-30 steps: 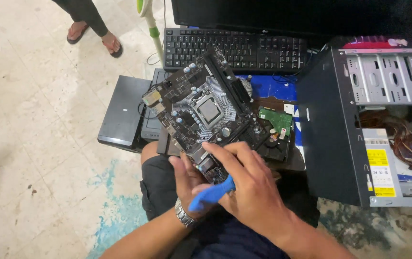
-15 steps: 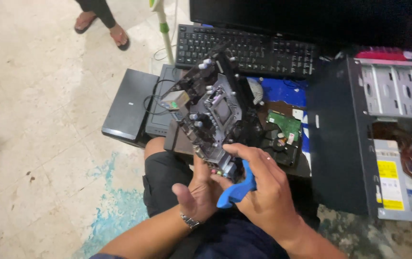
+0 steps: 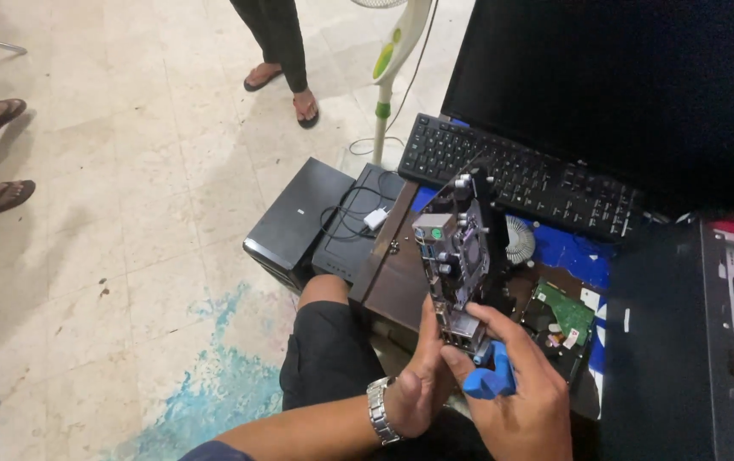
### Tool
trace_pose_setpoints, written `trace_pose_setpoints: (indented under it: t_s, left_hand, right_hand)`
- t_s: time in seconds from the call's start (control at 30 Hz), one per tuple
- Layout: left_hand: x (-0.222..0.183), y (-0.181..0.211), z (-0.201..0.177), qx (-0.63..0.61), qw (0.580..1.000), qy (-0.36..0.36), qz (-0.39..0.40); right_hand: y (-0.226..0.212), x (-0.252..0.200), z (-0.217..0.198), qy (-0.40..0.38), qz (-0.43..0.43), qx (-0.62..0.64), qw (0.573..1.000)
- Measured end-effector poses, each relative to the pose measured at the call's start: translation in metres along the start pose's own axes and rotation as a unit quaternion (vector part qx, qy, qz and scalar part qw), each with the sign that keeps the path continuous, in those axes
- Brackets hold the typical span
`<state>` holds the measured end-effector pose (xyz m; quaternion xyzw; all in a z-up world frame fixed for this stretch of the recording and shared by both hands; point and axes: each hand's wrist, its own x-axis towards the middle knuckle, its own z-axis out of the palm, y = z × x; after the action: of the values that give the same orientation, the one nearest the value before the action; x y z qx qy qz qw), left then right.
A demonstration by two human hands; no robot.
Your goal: Cleaning a computer motherboard using a brush and inspecting the CPU and hard drive.
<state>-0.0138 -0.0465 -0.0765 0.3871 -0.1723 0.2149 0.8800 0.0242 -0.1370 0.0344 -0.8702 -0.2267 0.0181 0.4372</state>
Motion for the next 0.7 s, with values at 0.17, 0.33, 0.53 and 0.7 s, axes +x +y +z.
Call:
trace_pose_setpoints:
  t_s: [0.17, 0.33, 0.53, 0.7]
  left_hand:
    - [0.009, 0.009, -0.004, 0.014, 0.996, -0.015, -0.087]
    - [0.027, 0.038, 0.014, 0.023, 0.996, -0.059, -0.064]
    - [0.039, 0.046, 0.01, 0.068, 0.992, -0.086, -0.067]
    - [0.044, 0.049, 0.0, 0.279, 0.957, 0.058, -0.057]
  right_hand:
    - [-0.009, 0.0, -0.002, 0.014, 0.105, -0.041, 0.994]
    - [0.005, 0.004, -0.01, 0.015, 0.075, -0.046, 0.996]
    - [0.01, 0.008, -0.026, 0.012, 0.172, 0.013, 0.985]
    - [-0.006, 0.024, -0.052, 0.005, 0.327, 0.072, 0.942]
